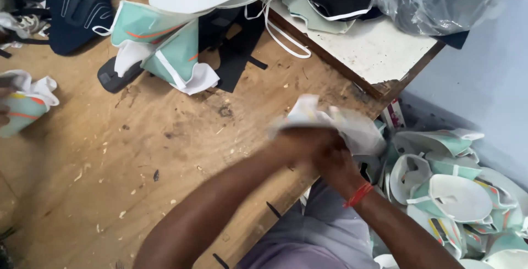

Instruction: The person sits at a wooden workbench covered with shoe uppers and, one at a time, pulls each upper inside out and works the lining and edges into place by hand, then sets the finished upper on the table. A second worker's hands occasionally place uppers on the table.

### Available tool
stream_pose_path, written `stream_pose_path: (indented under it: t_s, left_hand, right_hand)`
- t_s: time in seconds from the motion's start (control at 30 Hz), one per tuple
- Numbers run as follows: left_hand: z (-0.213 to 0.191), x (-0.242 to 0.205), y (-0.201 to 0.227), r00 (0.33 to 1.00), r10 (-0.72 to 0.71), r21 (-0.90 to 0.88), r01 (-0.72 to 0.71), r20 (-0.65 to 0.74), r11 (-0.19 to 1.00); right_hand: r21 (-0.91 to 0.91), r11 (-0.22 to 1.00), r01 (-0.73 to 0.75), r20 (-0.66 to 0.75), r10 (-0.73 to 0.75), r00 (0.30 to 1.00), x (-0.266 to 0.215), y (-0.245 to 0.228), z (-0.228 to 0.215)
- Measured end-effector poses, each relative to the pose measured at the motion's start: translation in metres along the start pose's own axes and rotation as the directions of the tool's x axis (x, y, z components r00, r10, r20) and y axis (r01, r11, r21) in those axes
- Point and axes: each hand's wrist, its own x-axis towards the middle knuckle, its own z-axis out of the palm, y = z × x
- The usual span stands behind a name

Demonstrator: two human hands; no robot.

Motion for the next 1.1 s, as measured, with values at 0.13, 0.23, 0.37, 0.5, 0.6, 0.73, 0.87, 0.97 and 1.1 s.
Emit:
stream_pose_path:
  t_s: [0.13,0.23,0.37,0.5,0.6,0.73,0.87,0.97,1.1]
  left_hand:
    - [0.008,0.0,-0.025,0.99,-0.132,-0.184,0.138,0.043,0.973]
    - [0.014,0.005,-0.054,0.967,-0.232,-0.352,0.255,0.106,0.901]
    - [0.018,-0.022,-0.067,0.889,-0.383,-0.552,0.456,0.25,0.698]
    - [0.001,-0.044,-0.049,0.953,-0.296,-0.554,0.28,0.063,0.784]
    - [-0.003,-0.045,-0.036,0.947,-0.322,-0.373,0.299,0.0,0.878]
    - [0.009,-0.041,-0.027,0.934,-0.351,-0.239,0.326,-0.072,0.915]
    - [0.031,-0.041,-0.024,0.916,-0.364,-0.271,0.312,-0.17,0.911]
    - [0.027,-0.037,-0.024,0.893,-0.416,-0.488,0.291,-0.169,0.823]
    - [0.012,-0.025,-0.022,0.861,-0.381,-0.378,0.247,-0.337,0.892]
  right_hand:
    - [0.203,0.979,-0.018,0.118,-0.006,0.993,0.045,-0.017,-0.171]
    - [0.137,0.974,0.183,-0.354,-0.125,0.927,0.053,-0.007,-0.175]
    - [0.337,0.927,-0.165,0.268,0.074,0.96,0.066,-0.008,-0.191]
    - [0.341,0.94,0.034,-0.241,0.052,0.969,0.06,-0.007,-0.148]
    - [0.334,0.941,-0.045,-0.103,0.084,0.991,0.058,-0.008,-0.118]
    - [0.569,0.796,-0.205,0.11,0.174,0.979,0.064,-0.005,-0.153]
    - [0.562,0.824,-0.072,-0.114,0.164,0.98,0.054,-0.008,-0.156]
    - [0.596,0.802,-0.047,-0.219,0.218,0.951,0.045,-0.012,-0.143]
    - [0.767,0.637,-0.074,-0.222,0.373,0.901,0.037,-0.014,-0.145]
